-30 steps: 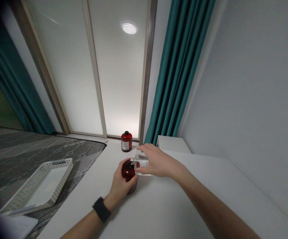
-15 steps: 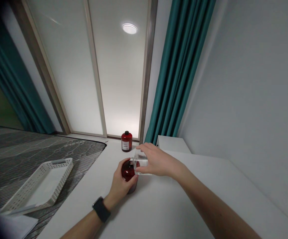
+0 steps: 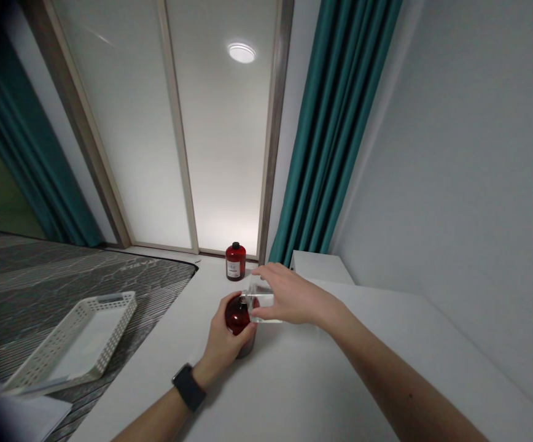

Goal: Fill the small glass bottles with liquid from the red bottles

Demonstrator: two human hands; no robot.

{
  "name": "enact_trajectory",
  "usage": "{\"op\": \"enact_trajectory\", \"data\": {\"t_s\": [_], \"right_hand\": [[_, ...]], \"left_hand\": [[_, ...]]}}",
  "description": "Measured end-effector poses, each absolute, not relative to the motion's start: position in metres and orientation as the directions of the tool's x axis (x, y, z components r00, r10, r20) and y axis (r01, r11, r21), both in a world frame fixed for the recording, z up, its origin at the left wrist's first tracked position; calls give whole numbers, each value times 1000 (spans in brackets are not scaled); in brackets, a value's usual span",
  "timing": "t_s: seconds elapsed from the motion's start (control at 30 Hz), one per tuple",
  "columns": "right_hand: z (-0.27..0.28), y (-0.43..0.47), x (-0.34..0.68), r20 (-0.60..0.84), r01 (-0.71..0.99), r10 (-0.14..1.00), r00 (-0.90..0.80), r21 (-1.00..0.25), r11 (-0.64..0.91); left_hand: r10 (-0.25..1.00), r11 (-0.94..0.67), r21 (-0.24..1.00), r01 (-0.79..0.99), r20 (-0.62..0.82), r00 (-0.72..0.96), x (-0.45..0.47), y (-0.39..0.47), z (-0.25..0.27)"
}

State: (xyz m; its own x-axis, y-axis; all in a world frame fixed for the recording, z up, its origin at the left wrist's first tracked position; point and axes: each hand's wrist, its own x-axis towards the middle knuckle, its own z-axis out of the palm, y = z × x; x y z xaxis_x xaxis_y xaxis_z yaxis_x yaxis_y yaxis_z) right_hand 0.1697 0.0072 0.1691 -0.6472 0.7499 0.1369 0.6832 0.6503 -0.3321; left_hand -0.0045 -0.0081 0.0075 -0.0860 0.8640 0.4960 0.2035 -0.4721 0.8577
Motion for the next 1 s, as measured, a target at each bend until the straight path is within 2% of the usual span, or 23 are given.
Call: {"op": "enact_trajectory", "data": {"t_s": [0.27, 1.0], "right_hand": [[171, 7, 170, 142, 671, 747, -650, -353, 652], [180, 7, 160, 112, 680, 736, -668, -310, 665]], "left_hand": [[863, -472, 858, 201, 496, -91, -5, -9, 8], [857, -488, 861, 145, 504, -109, -5, -10, 8]]}}
